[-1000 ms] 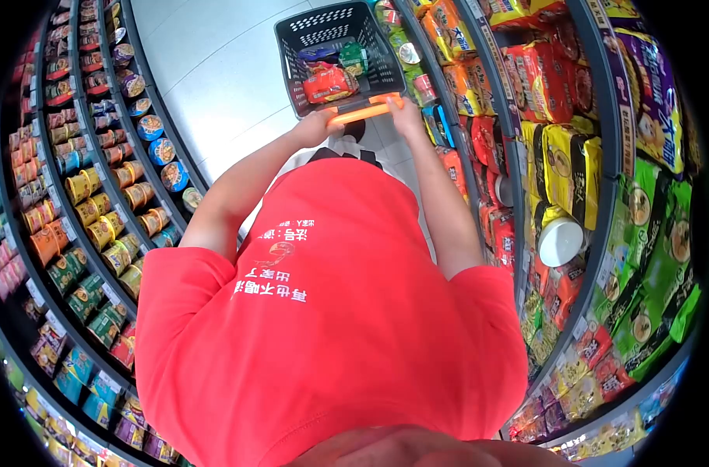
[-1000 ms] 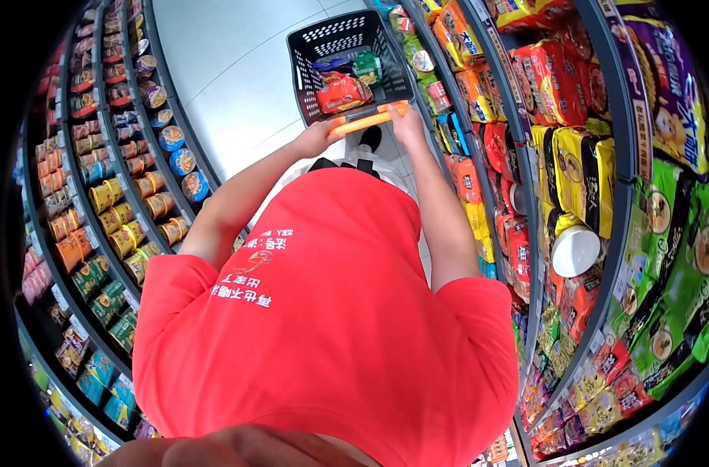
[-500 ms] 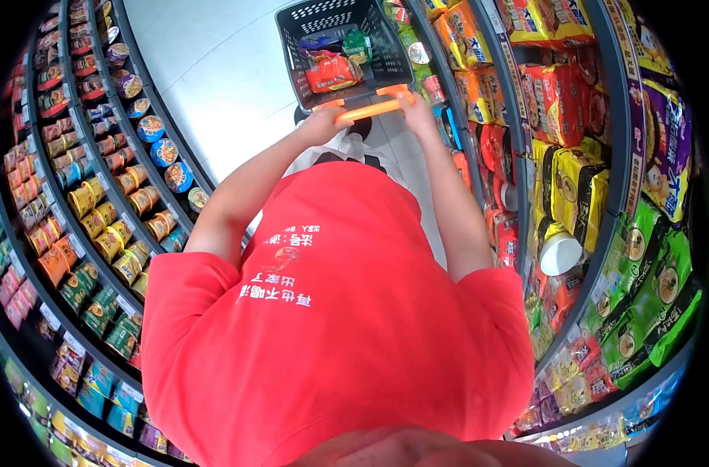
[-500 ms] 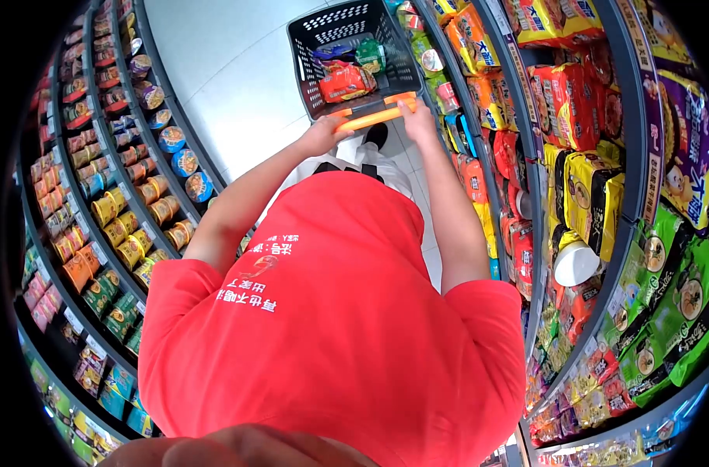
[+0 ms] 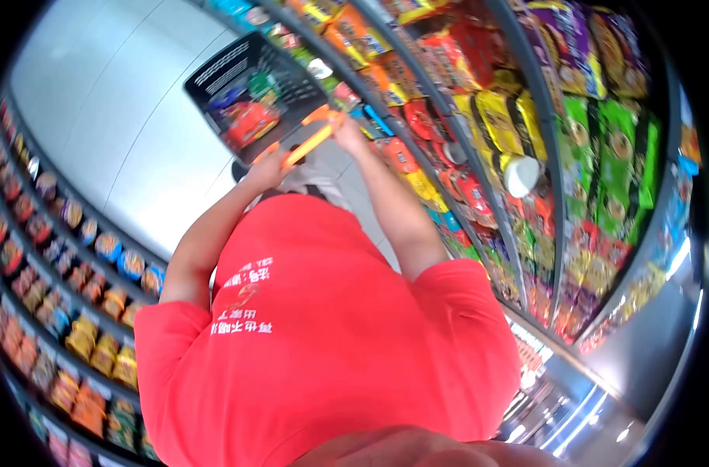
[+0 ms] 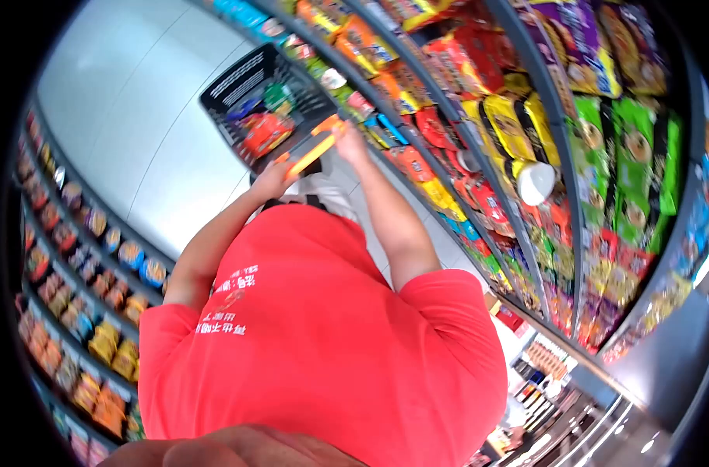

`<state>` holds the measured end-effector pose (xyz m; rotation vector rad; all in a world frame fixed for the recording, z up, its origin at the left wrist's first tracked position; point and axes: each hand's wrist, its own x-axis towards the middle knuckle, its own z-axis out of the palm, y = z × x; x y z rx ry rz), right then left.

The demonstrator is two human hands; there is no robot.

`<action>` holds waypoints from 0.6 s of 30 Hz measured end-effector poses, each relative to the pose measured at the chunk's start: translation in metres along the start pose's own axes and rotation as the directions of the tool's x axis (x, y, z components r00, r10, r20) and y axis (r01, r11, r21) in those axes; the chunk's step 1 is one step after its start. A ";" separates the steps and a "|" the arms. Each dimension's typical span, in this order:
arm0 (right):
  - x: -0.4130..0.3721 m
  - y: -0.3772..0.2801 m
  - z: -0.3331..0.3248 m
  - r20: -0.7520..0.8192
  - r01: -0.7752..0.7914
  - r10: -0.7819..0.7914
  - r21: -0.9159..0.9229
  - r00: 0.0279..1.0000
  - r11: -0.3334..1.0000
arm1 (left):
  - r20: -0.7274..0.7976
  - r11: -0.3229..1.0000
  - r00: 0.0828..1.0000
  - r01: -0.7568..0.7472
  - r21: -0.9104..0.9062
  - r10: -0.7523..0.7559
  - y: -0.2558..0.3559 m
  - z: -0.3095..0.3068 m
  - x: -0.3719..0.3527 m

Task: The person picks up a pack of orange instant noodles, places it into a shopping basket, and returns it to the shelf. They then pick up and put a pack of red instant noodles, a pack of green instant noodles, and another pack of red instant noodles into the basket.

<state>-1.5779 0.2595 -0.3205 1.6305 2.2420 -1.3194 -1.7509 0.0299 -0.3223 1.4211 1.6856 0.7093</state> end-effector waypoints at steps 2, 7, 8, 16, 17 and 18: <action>-0.010 -0.010 0.004 -0.037 -0.035 0.033 -0.052 0.999 0.998 | -0.003 0.997 0.997 -0.081 0.016 0.081 -0.012 -0.003 -0.001; -0.049 -0.048 -0.002 -0.058 -0.085 0.076 -0.169 0.995 0.982 | 0.085 1.000 0.996 0.026 -0.001 -0.026 0.002 -0.021 -0.012; -0.055 -0.047 0.002 -0.095 -0.061 0.043 -0.198 0.995 0.978 | 0.127 1.000 0.992 0.019 -0.011 -0.017 0.003 -0.027 -0.012; -0.079 -0.056 0.011 -0.066 -0.147 0.141 -0.103 0.988 0.984 | 0.163 0.999 0.986 0.027 -0.025 -0.022 -0.001 -0.032 -0.020; -0.077 -0.051 0.012 -0.073 -0.119 0.110 -0.135 0.991 0.984 | 0.172 0.999 0.985 0.018 -0.027 -0.013 -0.003 -0.032 -0.018; -0.075 -0.047 0.013 -0.079 -0.091 0.078 -0.167 0.994 0.982 | 0.181 1.000 0.983 0.011 -0.028 -0.006 -0.005 -0.031 -0.017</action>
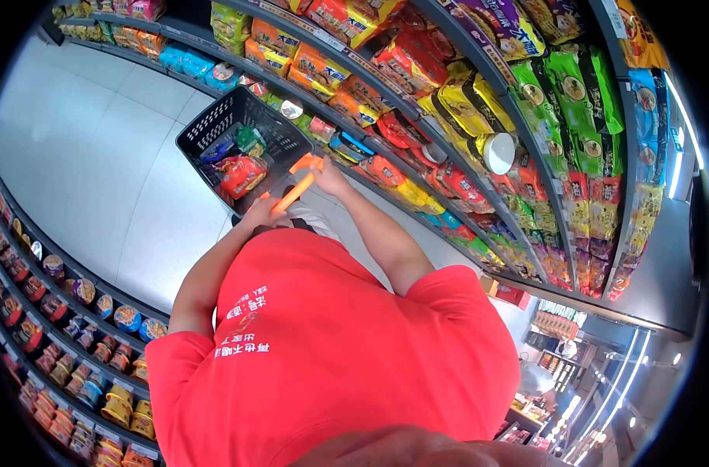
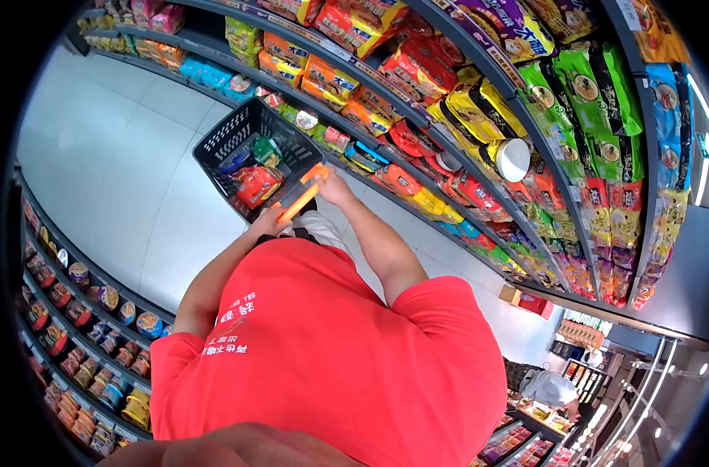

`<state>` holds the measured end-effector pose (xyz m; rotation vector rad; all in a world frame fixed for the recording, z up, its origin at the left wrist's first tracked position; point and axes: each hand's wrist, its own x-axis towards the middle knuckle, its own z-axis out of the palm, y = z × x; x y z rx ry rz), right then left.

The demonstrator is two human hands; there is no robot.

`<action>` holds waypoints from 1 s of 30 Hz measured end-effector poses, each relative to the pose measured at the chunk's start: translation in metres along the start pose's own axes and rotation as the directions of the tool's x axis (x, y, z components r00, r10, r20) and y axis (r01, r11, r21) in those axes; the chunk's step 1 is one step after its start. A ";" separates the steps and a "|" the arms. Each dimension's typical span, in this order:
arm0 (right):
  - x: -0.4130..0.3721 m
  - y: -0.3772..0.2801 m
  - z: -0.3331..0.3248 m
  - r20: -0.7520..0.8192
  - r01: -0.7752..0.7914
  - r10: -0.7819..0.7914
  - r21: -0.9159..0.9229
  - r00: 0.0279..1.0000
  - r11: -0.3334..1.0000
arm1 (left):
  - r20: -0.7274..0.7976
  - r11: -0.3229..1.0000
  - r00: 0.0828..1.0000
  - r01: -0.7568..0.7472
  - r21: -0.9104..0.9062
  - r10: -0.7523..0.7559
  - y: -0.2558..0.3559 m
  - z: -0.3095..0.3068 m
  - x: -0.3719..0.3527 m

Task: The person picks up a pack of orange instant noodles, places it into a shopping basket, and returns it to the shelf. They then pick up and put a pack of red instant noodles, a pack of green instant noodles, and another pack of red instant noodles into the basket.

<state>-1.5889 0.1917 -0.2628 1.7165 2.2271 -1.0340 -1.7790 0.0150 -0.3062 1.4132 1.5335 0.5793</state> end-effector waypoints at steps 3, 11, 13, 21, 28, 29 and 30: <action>0.013 0.014 0.009 0.053 -0.033 0.029 0.087 0.998 0.996 | 0.054 1.000 0.999 -0.004 -0.001 0.004 0.000 -0.005 0.002; 0.002 -0.007 -0.008 0.146 -0.096 0.080 0.113 0.986 0.989 | 0.080 1.000 0.997 0.015 -0.007 -0.014 -0.011 -0.002 0.003; 0.000 -0.009 -0.011 0.152 -0.079 0.064 0.096 0.986 0.992 | 0.073 1.000 0.997 -0.006 -0.009 0.006 -0.012 -0.001 0.002; -0.006 -0.021 -0.015 0.155 -0.194 0.170 0.160 0.973 0.968 | 0.050 0.998 0.997 -0.054 0.018 0.054 -0.016 0.001 0.002; -0.003 -0.017 -0.013 0.164 -0.194 0.159 0.229 0.974 0.954 | 0.079 0.998 0.996 -0.048 -0.047 0.052 -0.017 -0.001 0.001; -0.002 -0.016 -0.013 0.173 -0.204 0.164 0.242 0.971 0.949 | 0.105 0.997 0.994 -0.030 -0.077 0.038 -0.017 -0.002 0.002; -0.002 -0.016 -0.013 0.185 -0.214 0.170 0.253 0.968 0.943 | 0.124 0.996 0.991 -0.034 -0.077 0.043 -0.017 -0.002 0.004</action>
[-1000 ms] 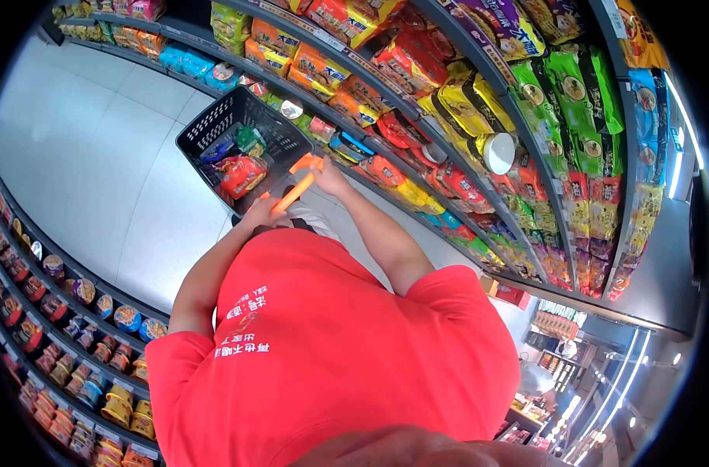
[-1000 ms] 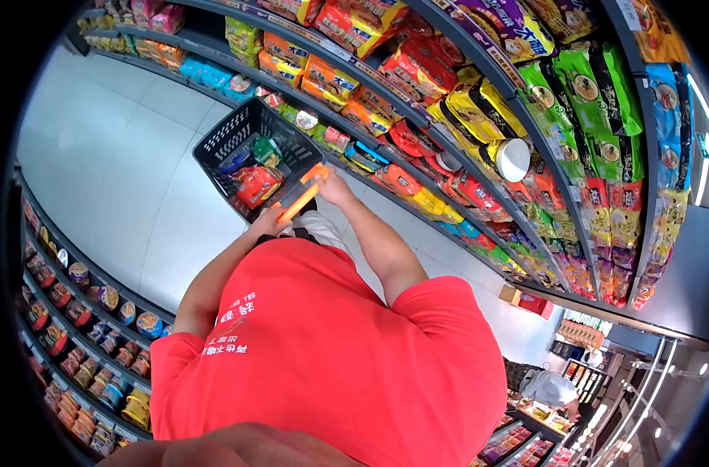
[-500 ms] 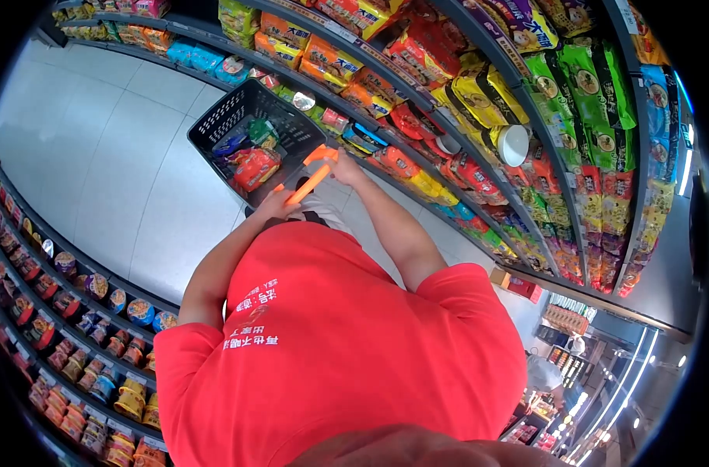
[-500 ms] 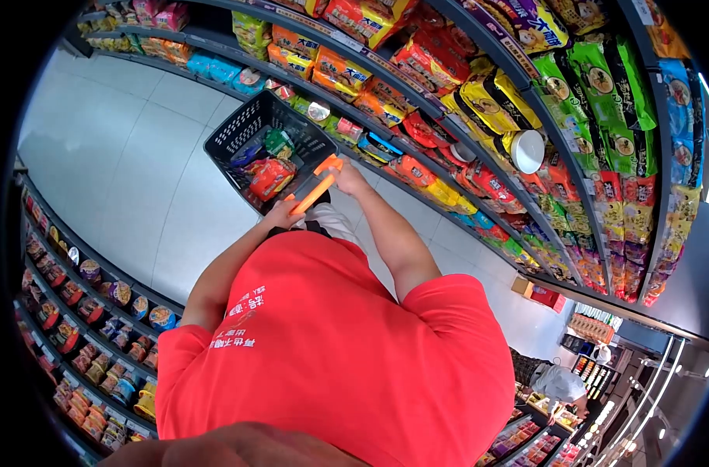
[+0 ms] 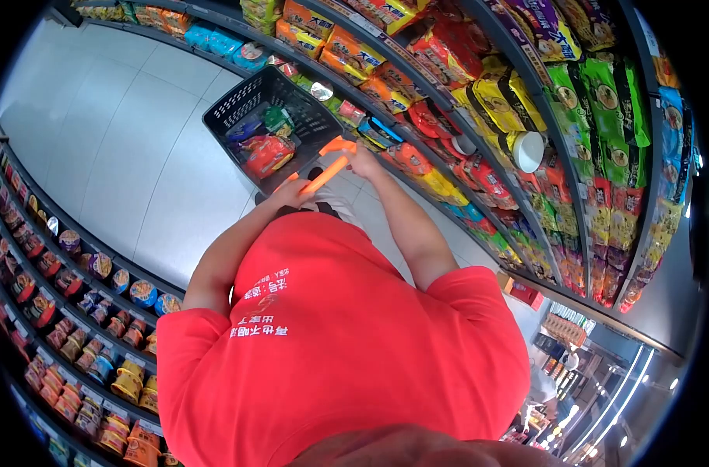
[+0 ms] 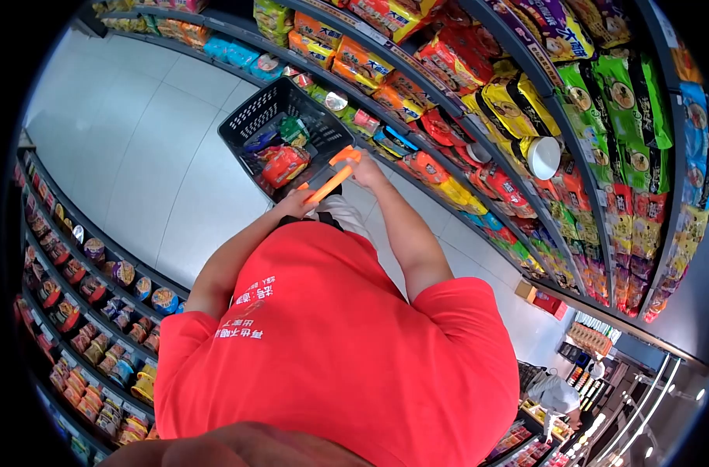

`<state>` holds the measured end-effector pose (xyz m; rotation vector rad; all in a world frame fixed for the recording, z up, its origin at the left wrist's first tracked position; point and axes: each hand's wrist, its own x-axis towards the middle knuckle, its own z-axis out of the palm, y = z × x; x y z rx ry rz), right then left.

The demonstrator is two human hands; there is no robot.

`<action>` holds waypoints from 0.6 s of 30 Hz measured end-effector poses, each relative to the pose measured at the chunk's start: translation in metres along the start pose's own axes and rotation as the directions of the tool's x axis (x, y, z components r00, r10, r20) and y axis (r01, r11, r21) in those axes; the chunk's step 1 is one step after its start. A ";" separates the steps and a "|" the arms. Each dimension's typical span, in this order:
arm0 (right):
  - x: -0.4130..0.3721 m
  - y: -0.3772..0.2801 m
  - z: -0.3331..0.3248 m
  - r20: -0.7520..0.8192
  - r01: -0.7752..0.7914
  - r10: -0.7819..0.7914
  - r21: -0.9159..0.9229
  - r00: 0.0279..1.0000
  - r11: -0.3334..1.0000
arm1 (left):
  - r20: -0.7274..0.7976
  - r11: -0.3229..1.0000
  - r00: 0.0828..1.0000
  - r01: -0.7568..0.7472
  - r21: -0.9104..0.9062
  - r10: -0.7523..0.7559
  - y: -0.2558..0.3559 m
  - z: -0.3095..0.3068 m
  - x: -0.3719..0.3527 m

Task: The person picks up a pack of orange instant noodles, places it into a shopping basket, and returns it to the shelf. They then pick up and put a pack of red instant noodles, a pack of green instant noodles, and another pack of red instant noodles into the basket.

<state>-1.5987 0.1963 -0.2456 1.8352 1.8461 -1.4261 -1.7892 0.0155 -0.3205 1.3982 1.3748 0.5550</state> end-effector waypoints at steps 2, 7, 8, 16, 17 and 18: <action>0.008 0.008 0.002 -0.017 0.031 -0.031 -0.009 0.999 0.999 | 0.036 1.000 0.999 -0.003 0.002 0.003 0.000 -0.002 0.002; 0.011 0.012 0.006 -0.057 0.044 -0.044 -0.017 0.997 0.999 | 0.056 0.999 0.998 0.001 -0.034 0.001 0.005 -0.006 -0.001; 0.011 0.012 0.006 -0.056 0.039 -0.040 -0.016 0.998 0.999 | 0.043 0.999 0.999 -0.011 -0.030 0.012 0.002 -0.004 -0.001; 0.014 0.015 0.008 -0.067 0.010 -0.011 -0.023 0.998 1.000 | -0.004 1.000 1.000 -0.013 0.003 0.013 0.006 -0.003 -0.005; 0.016 0.016 0.009 -0.067 0.009 -0.011 -0.017 0.998 1.000 | -0.008 1.000 1.000 -0.015 0.003 0.015 0.004 -0.002 -0.005; 0.017 0.018 0.009 -0.067 0.009 -0.010 -0.017 0.998 1.000 | -0.012 1.000 1.000 -0.017 0.003 0.017 0.003 -0.001 -0.004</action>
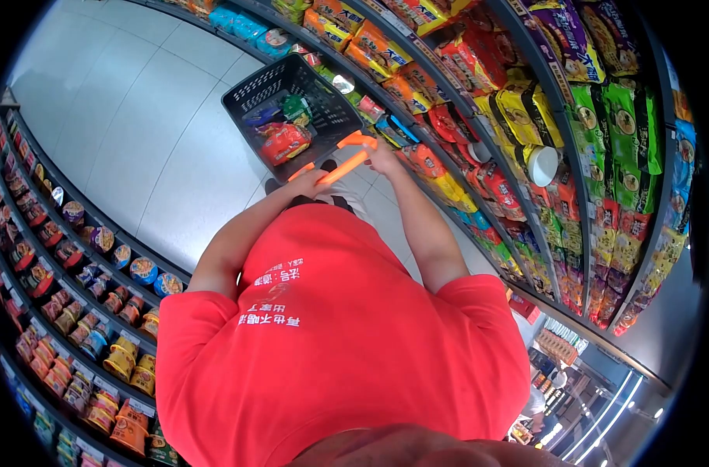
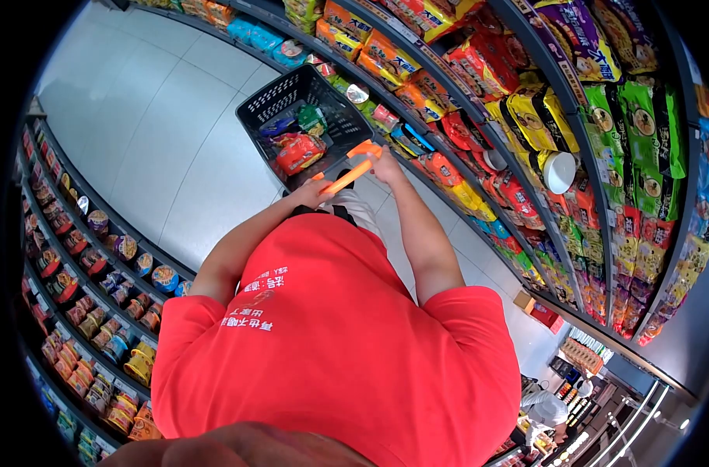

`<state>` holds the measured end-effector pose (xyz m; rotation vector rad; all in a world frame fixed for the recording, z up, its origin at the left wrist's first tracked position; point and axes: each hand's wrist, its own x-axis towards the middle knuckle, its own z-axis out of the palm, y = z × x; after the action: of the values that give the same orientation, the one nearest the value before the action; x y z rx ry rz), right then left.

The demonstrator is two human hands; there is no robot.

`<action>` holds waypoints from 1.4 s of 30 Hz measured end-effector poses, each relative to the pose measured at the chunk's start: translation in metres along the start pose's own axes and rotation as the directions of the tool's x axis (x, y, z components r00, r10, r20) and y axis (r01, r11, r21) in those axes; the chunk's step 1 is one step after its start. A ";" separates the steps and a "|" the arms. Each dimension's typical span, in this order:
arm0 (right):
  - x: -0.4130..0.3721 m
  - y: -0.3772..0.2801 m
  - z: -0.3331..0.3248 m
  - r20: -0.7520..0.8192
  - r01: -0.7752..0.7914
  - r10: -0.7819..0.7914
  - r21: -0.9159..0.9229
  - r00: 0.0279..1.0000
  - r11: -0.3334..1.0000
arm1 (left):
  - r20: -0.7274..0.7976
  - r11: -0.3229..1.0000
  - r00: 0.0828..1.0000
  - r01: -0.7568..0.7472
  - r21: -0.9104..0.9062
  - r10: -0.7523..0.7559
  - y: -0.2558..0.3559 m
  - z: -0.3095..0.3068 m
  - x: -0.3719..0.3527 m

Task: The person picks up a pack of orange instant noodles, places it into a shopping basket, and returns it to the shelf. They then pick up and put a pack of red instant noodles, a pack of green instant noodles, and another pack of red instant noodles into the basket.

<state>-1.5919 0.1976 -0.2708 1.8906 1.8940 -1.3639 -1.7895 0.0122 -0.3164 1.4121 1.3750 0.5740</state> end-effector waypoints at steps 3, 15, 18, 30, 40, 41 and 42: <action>-0.003 -0.003 -0.001 0.003 0.001 -0.001 0.006 1.000 1.000 | 0.002 1.000 1.000 0.019 -0.021 -0.019 -0.002 0.001 0.000; 0.009 0.007 0.002 0.033 -0.045 0.044 0.025 0.998 0.999 | 0.081 0.996 0.994 0.074 -0.058 -0.069 0.001 -0.004 0.004; 0.014 0.015 0.002 0.012 0.007 -0.007 -0.030 1.000 1.000 | 0.071 0.997 0.997 -0.020 -0.072 0.025 -0.007 -0.003 0.010; 0.021 -0.014 0.003 0.056 0.361 -0.491 -0.750 0.870 0.555 | -0.076 0.980 0.992 0.085 -0.180 -0.100 0.002 0.002 0.014; 0.146 -0.044 0.080 0.437 0.592 -0.409 -0.481 0.801 0.647 | -0.161 0.722 0.834 0.340 -0.603 -0.528 0.009 -0.005 0.021; 0.166 -0.041 0.097 0.486 0.578 -0.349 -0.478 0.801 0.661 | -0.125 0.656 0.811 0.361 -0.662 -0.572 0.001 -0.003 0.025; 0.189 -0.039 0.115 0.530 0.565 -0.292 -0.475 0.796 0.675 | -0.127 0.595 0.774 0.359 -0.720 -0.621 -0.008 0.001 0.031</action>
<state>-1.7188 0.2674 -0.4421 0.7753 2.2522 -0.9317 -1.7846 0.0388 -0.3334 0.2906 1.5573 0.8623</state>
